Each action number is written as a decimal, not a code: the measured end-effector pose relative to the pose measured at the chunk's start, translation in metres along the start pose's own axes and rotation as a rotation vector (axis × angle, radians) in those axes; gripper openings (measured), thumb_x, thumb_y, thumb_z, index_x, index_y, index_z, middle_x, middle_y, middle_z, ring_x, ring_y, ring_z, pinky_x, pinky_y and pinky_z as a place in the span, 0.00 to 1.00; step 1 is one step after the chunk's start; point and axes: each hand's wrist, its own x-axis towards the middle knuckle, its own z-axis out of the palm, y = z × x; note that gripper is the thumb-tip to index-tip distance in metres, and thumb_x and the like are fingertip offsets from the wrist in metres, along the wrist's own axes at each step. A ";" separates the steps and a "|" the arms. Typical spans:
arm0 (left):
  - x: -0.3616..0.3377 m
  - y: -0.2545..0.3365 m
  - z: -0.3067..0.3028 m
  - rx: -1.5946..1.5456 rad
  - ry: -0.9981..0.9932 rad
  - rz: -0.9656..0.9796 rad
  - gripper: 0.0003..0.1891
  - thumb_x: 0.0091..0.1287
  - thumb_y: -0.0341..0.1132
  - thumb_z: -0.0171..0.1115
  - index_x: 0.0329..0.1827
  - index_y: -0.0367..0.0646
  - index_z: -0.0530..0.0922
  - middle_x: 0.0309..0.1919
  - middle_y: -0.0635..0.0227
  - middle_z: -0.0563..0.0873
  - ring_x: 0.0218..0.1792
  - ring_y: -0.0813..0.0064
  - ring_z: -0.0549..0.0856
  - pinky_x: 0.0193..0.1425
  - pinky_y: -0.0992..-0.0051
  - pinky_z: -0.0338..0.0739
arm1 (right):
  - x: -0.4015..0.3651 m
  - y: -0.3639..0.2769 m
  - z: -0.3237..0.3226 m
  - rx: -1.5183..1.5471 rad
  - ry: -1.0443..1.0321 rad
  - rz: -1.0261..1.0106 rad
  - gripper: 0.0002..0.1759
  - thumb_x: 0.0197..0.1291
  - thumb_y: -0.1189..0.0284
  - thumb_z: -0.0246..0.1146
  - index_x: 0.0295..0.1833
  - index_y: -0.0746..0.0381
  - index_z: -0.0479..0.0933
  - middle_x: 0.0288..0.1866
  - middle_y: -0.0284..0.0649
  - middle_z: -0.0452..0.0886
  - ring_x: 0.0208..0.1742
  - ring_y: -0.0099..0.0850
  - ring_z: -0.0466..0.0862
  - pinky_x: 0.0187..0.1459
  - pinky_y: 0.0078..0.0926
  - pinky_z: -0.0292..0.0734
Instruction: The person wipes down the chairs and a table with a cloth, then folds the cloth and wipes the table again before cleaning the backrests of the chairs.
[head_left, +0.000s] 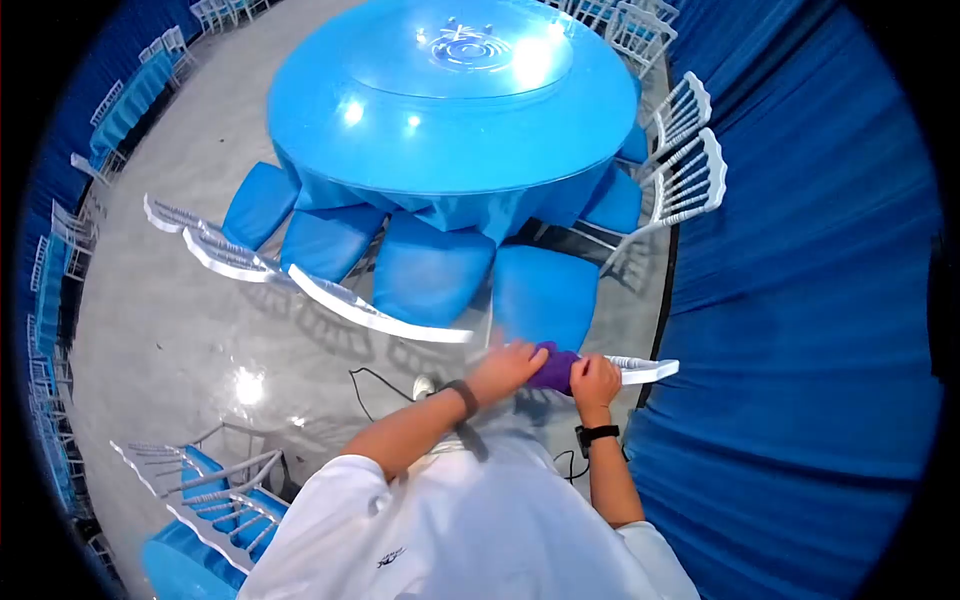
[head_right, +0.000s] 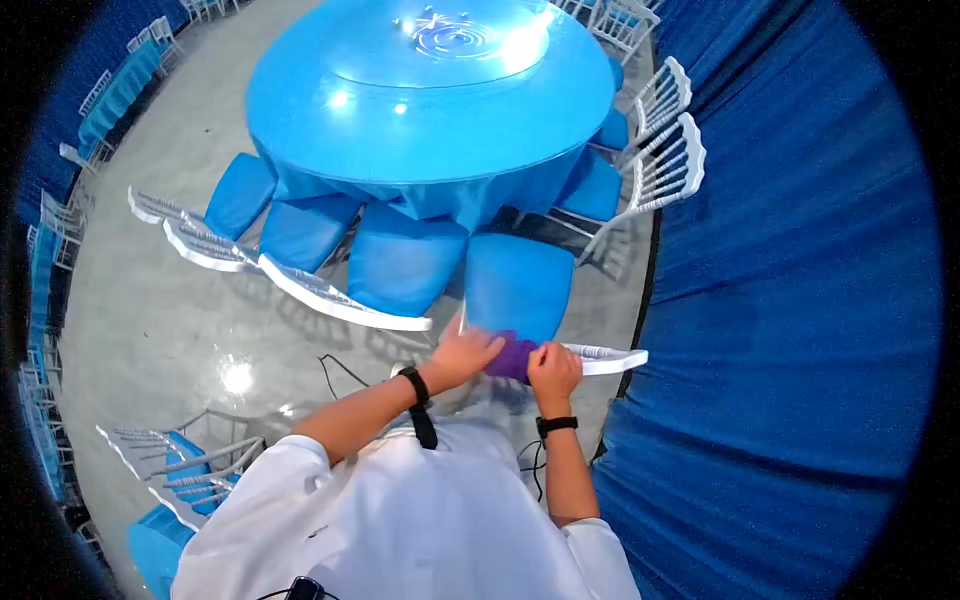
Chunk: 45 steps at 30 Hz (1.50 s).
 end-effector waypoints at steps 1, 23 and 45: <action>-0.001 -0.002 -0.003 0.020 0.008 -0.037 0.20 0.64 0.32 0.54 0.61 0.51 0.73 0.45 0.67 0.79 0.53 0.64 0.79 0.64 0.31 0.59 | 0.006 -0.004 0.002 -0.006 -0.006 0.018 0.05 0.55 0.71 0.61 0.28 0.59 0.75 0.25 0.42 0.79 0.28 0.45 0.79 0.33 0.44 0.70; -0.013 -0.010 -0.021 -0.018 -0.399 -0.055 0.36 0.55 0.28 0.66 0.69 0.50 0.65 0.50 0.64 0.78 0.59 0.61 0.76 0.64 0.32 0.61 | -0.030 -0.019 0.008 0.001 -0.062 -0.010 0.06 0.53 0.71 0.62 0.27 0.56 0.73 0.24 0.36 0.74 0.30 0.37 0.77 0.37 0.39 0.68; -0.020 -0.023 -0.043 0.187 -0.398 0.068 0.36 0.54 0.41 0.69 0.67 0.41 0.68 0.68 0.58 0.71 0.71 0.49 0.64 0.64 0.42 0.63 | -0.028 -0.075 0.025 0.103 -0.111 0.127 0.06 0.51 0.72 0.61 0.36 0.60 0.79 0.31 0.40 0.82 0.40 0.39 0.81 0.54 0.44 0.72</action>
